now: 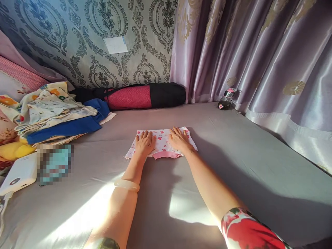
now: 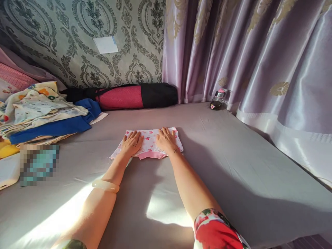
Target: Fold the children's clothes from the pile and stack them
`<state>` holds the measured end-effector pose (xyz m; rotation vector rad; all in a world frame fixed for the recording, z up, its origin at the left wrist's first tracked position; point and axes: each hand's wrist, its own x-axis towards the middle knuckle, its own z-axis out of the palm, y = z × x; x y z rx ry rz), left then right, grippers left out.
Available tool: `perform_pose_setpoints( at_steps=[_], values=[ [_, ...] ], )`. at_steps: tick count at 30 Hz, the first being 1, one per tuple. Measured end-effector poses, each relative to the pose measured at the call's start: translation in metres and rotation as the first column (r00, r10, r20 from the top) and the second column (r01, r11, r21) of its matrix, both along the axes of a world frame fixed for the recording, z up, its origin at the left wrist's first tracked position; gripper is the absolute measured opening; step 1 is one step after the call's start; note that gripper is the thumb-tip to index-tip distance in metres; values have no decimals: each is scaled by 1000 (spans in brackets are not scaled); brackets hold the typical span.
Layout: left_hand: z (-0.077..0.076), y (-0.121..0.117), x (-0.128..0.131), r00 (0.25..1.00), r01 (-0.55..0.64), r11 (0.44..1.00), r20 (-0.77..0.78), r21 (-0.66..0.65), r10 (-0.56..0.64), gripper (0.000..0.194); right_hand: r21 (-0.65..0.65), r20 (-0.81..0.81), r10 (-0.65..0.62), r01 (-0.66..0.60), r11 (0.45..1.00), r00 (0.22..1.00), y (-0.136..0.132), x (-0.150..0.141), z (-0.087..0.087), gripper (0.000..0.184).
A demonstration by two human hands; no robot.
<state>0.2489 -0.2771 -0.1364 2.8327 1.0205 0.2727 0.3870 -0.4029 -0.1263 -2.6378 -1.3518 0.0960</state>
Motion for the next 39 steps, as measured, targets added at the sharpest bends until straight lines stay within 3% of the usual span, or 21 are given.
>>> perform_pose_setpoints(
  at_steps=[5,9,14,20,26,33,39],
  values=[
    [4,2,-6,990,-124,991,66,39,122,52,62,54,-188,185,981,981,-6,10,4,59],
    [5,6,-9,988,-152,987,-5,-47,152,55,-14,-2,-263,263,965,965,-10,16,0,62],
    [3,8,-9,986,-168,979,-19,-116,166,55,-18,-7,-259,258,966,966,-9,17,-6,64],
    [8,7,-14,976,-171,972,106,-159,189,50,-30,-43,-247,246,969,968,-13,20,0,64],
    [18,19,-29,938,-225,957,225,-181,263,42,-59,67,-18,22,998,998,-28,26,9,61],
    [18,33,-34,802,-293,856,377,-427,463,37,-58,18,-45,46,997,999,-28,28,-4,60],
    [20,37,-36,689,-271,794,467,-543,555,34,-99,35,-57,60,993,998,-26,22,5,56]
  ],
)
